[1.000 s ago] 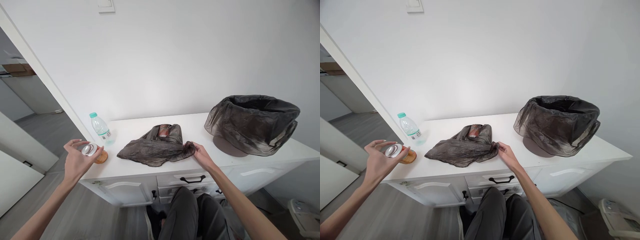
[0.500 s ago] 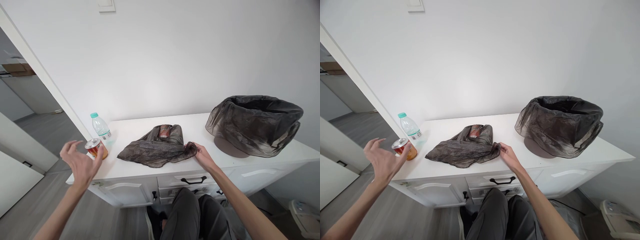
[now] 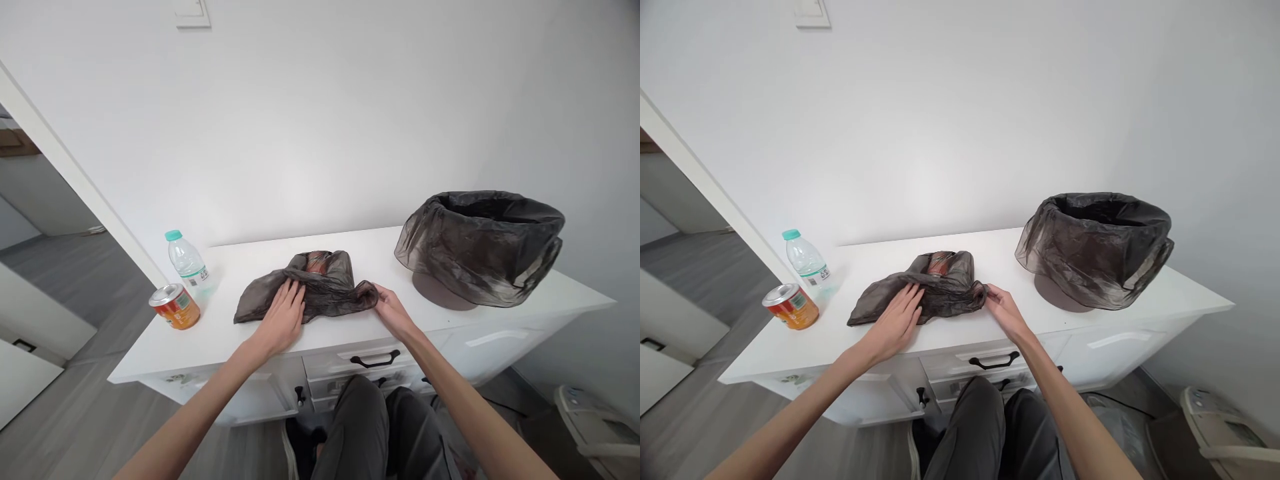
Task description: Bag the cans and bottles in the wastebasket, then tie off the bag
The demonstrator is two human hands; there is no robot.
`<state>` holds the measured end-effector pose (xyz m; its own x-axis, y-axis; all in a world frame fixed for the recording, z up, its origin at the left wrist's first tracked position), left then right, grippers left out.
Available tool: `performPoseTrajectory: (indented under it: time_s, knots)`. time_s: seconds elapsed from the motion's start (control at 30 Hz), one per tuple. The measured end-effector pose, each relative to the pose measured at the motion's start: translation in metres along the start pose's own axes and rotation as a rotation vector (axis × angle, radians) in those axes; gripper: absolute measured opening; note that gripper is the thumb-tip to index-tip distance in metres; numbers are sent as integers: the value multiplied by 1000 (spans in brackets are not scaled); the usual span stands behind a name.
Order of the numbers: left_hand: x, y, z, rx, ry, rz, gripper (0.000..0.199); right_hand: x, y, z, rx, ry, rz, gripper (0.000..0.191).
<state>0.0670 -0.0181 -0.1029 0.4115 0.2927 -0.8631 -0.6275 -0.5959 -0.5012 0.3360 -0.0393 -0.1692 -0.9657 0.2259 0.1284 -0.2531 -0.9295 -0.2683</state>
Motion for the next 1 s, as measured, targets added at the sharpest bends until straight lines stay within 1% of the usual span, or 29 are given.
performPoseTrajectory:
  time_s: [0.07,0.13,0.23,0.33,0.37,0.43,0.5,0.53,0.6,0.67,0.73,0.8,0.9,1.0]
  knots:
    - [11,-18,9,-21,-32,-59,54,0,-1,1,0,10,-9,22]
    - [15,-35,12,-44,-49,-134,57,0,-1,2,-1,12,-18,22]
    - [6,-54,11,-81,-76,-253,55,0,-2,2,12,-9,-33,21]
    - [-8,-62,4,-108,-123,-324,44,1,-2,4,18,-32,-28,20]
    - [-11,-63,2,-113,-142,-326,38,1,-2,5,19,-34,-20,20]
    - [-12,-61,-2,-118,-179,-293,25,2,-2,7,18,-27,-8,21]
    - [-7,-58,-3,-124,-209,-234,16,2,-2,10,10,-10,-11,23]
    - [-4,-57,-2,-127,-226,-204,14,2,-2,12,7,-3,-13,24]
    - [2,-56,2,-131,-258,-163,19,3,-2,15,6,0,-12,23]
    - [3,-60,7,-142,-282,-154,28,4,-1,18,9,-6,-4,21]
    - [0,-66,12,-191,-274,-160,35,5,-1,20,14,-9,-2,20]
    - [-4,-74,16,-274,-212,-145,41,5,0,21,28,-7,-10,19]
    - [-6,-86,15,-353,-125,-122,46,4,0,21,47,-15,-25,20]
    - [-4,-95,8,-349,-153,-151,43,4,0,20,47,-15,-23,21]
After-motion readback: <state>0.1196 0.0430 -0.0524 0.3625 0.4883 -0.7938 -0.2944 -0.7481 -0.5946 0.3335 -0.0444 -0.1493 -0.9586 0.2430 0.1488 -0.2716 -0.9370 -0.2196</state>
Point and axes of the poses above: each hand's wrist, its own y-axis away from the middle knuckle, its own x-axis out of the palm, z = x × y, the point moved 5 cm from there along -y, towards the middle knuckle, and after that the axes turned 10 degrees about -z, right-handed, at the moved point
